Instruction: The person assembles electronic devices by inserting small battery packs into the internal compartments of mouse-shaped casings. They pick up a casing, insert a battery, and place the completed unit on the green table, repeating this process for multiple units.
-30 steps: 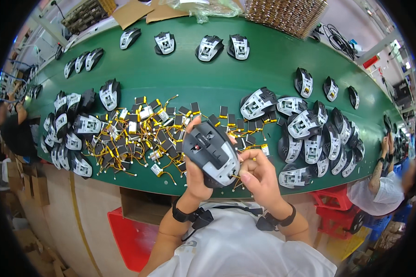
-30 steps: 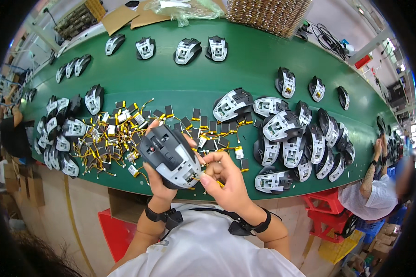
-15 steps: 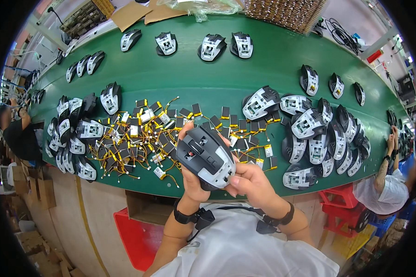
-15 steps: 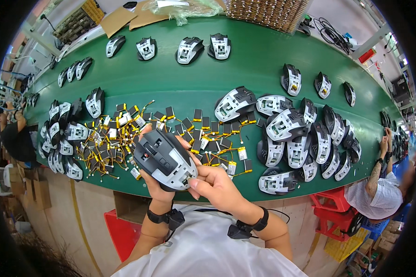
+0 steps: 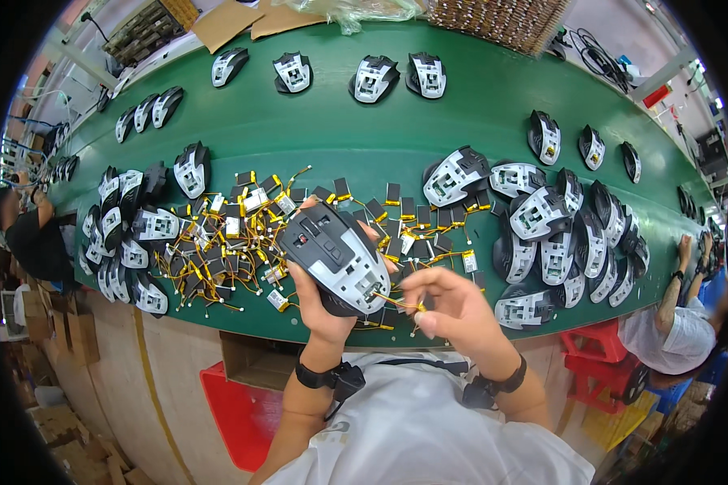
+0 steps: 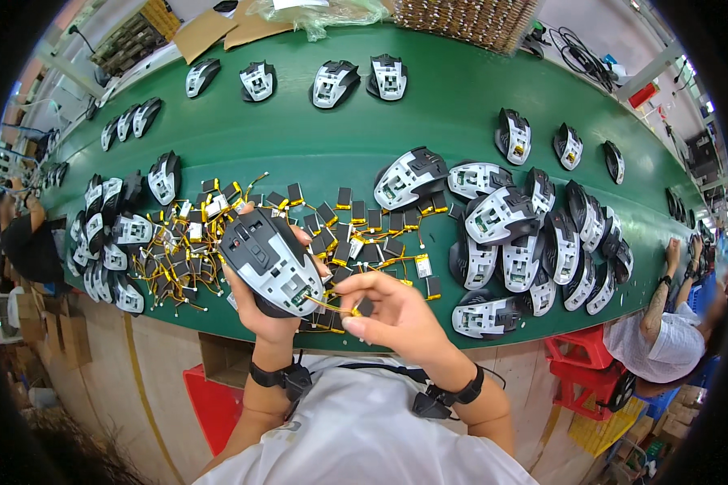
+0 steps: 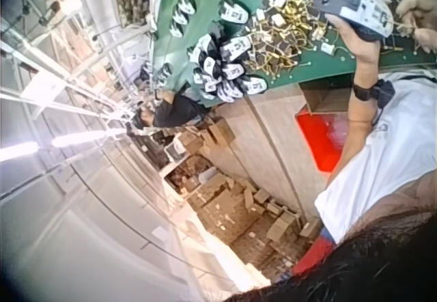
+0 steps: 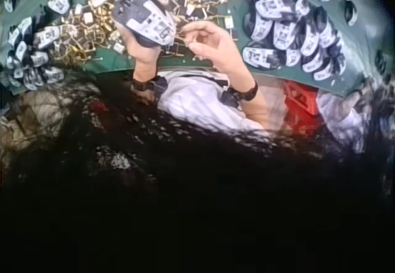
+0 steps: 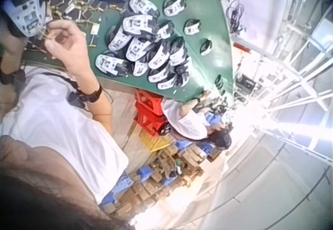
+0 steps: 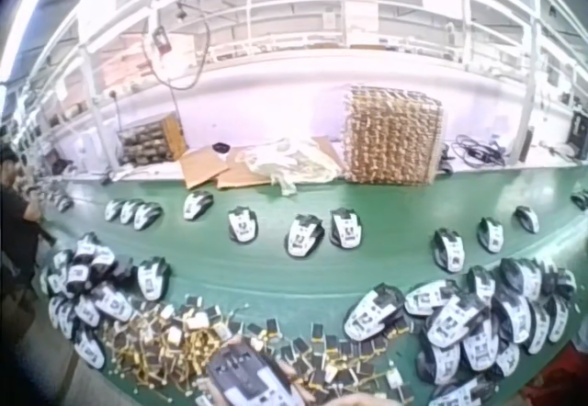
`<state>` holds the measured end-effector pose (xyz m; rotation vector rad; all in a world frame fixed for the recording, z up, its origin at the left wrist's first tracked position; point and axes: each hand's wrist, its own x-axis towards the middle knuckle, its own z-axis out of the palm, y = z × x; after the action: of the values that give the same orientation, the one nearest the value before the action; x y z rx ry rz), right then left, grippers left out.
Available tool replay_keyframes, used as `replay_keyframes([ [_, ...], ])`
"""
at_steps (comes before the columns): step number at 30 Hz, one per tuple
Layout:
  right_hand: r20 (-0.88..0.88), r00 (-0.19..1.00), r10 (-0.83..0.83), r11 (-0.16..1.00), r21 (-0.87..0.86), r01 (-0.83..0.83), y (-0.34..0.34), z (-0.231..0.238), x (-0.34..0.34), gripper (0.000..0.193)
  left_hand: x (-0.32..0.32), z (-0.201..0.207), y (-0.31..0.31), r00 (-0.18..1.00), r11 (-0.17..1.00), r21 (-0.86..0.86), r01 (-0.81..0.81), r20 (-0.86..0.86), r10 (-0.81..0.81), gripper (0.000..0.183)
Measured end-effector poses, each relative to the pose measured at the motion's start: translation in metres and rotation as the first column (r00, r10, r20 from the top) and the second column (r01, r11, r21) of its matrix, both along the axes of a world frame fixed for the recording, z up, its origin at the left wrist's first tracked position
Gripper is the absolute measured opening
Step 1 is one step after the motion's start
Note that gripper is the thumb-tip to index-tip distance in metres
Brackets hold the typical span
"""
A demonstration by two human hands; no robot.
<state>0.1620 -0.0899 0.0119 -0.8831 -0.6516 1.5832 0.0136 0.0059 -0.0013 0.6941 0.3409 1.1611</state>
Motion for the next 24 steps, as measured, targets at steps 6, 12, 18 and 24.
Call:
replay_keyframes([
  [6,-0.107,0.865,-0.490,0.867,0.044,0.496,0.014,0.009,-0.011,0.045,0.010,-0.005,-0.008,1.000,1.000,-0.014,0.005,-0.025,-0.006,0.068],
  [12,0.330,0.826,-0.456,0.869,0.364,0.335,0.011,0.013,-0.023,0.031,0.009,-0.004,-0.004,1.000,0.992,-0.125,0.008,-0.007,-0.009,0.063],
  [18,0.686,0.189,-0.702,0.656,0.727,-0.201,0.019,0.009,-0.015,0.048,0.003,0.002,-0.001,0.990,0.948,-0.292,0.131,0.082,-0.112,0.058],
  [24,0.724,0.045,-0.688,0.626,0.624,-0.467,0.019,0.028,-0.002,0.048,0.001,-0.007,0.000,0.992,0.934,-0.336,0.123,0.039,-0.117,0.057],
])
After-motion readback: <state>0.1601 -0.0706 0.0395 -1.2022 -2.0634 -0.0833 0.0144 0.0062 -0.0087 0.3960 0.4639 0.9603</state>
